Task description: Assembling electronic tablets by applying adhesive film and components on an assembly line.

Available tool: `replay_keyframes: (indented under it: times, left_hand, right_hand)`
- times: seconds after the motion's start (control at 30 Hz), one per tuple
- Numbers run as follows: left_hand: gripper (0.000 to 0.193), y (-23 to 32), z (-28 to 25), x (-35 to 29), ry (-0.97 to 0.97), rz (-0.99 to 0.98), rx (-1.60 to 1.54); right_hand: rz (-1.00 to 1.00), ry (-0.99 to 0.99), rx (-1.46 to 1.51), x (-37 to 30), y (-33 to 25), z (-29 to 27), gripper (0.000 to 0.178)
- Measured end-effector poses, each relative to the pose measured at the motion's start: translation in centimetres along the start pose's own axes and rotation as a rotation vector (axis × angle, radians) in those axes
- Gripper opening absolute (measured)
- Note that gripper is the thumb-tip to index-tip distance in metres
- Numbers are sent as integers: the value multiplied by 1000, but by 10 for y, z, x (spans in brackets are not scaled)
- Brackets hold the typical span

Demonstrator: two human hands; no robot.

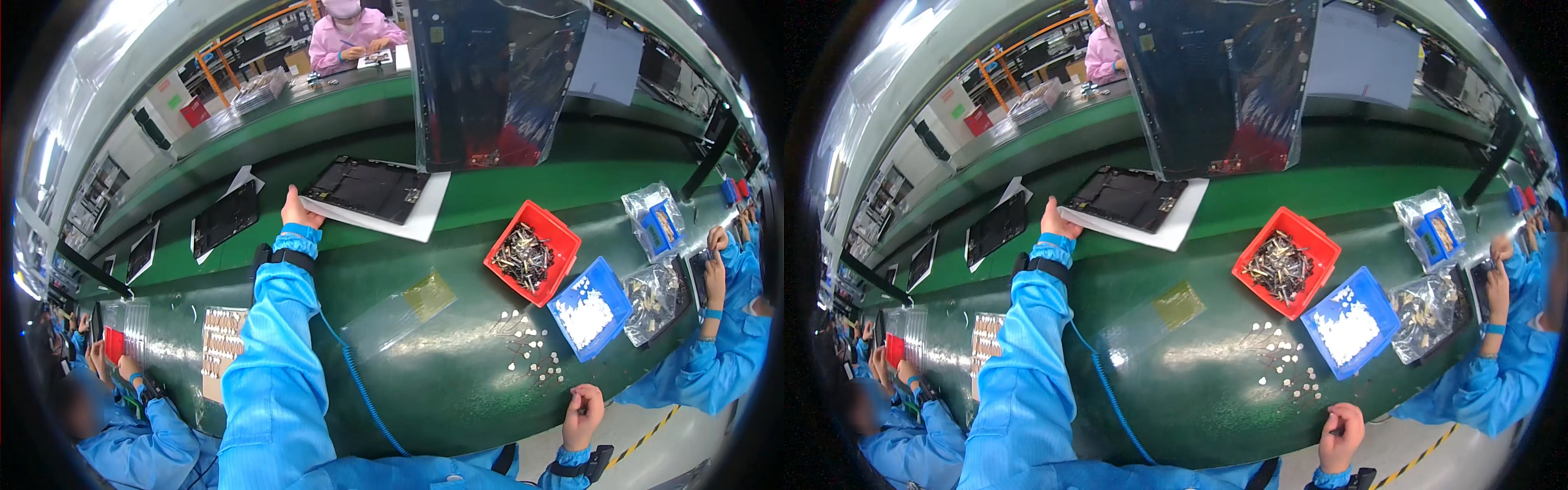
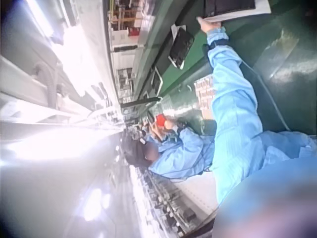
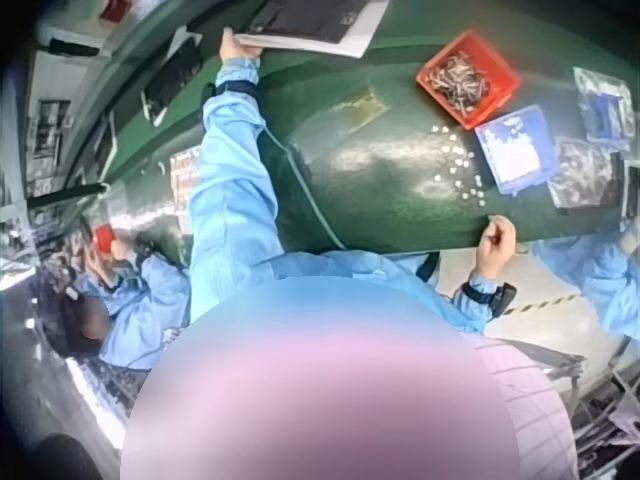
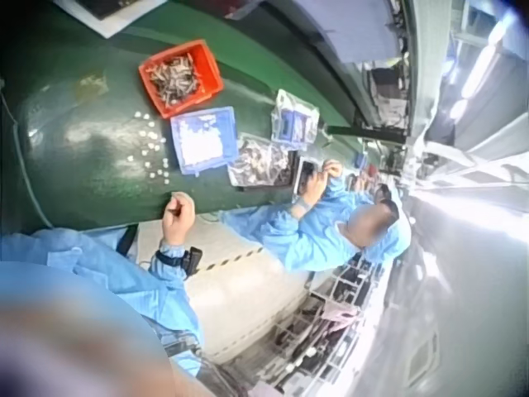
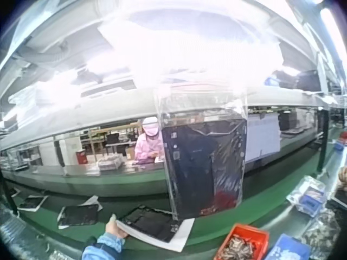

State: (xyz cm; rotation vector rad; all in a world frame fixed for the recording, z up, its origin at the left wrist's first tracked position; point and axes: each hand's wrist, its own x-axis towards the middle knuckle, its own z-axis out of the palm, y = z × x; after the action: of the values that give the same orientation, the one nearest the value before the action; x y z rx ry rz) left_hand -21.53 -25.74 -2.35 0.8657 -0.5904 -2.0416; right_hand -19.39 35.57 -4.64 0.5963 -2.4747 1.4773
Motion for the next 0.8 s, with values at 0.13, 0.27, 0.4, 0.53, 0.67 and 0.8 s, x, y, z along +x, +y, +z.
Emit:
replay_keyframes:
  times: [0.13, 0.27, 0.4, 0.53, 0.67, 0.8]
  left_hand:
    - [44, -20, -14, 54, 253, 509, 977]
    - [34, 4, -1, 49, 218, 744, 579]
    - [20, 46, 37, -56, 18, 998, 291]
    - [23, 112, 22, -142, -216, 1150, 350]
    - [28, 205, -32, -213, -483, 866, 444]
    - [28, 217, -39, -275, -1123, 447, 545]
  right_hand:
    - [124, 76, 200, -5, 1, 5, 12]
    - [145, 111, 397, -8, -9, 6, 12]
    - [133, 139, 483, -6, -12, 3, 12]
    - [172, 122, 549, -5, -19, -4, 13]
    - [216, 159, 608, -3, -24, -11, 12]
    - [220, 121, 710, -4, -23, -14, 12]
